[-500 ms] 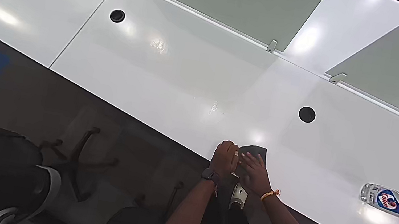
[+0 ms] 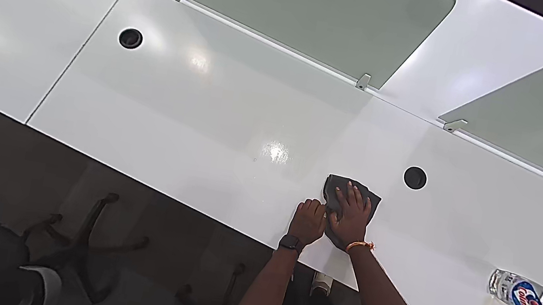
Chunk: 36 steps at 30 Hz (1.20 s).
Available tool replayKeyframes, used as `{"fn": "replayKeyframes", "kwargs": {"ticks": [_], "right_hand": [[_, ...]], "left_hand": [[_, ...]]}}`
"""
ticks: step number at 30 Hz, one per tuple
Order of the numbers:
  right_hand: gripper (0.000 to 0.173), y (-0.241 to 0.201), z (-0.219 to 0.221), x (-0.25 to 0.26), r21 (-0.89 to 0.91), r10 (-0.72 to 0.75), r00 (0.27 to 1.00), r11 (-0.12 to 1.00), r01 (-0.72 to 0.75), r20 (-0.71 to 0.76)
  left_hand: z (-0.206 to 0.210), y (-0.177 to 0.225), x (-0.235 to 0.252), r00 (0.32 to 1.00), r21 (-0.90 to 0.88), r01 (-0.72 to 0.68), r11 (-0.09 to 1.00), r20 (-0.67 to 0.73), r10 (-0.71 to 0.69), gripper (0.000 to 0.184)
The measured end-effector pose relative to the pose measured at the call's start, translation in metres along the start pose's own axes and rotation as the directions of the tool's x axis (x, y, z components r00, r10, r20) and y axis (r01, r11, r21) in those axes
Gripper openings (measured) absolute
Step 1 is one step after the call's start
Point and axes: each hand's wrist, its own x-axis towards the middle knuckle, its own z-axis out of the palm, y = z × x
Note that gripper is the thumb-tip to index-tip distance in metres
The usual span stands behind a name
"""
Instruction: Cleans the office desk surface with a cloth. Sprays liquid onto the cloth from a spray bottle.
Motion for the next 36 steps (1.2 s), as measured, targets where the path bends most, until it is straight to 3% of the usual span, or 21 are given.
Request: {"fn": "replayKeyframes", "kwargs": {"ticks": [19,36], "right_hand": [[0.06,0.024,-0.011,0.163,0.008,-0.178,0.979,0.984,0.178,0.104],[0.056,0.026,-0.013,0.302,0.07,-0.161,0.986,0.984,0.163,-0.034]], "left_hand": [[0.0,0.007,0.012,0.994,0.172,0.046,0.984,0.085,-0.061,0.028],[0.007,0.009,0.011,0.998,0.236,0.068,0.969,-0.002,-0.07,0.028]]}}
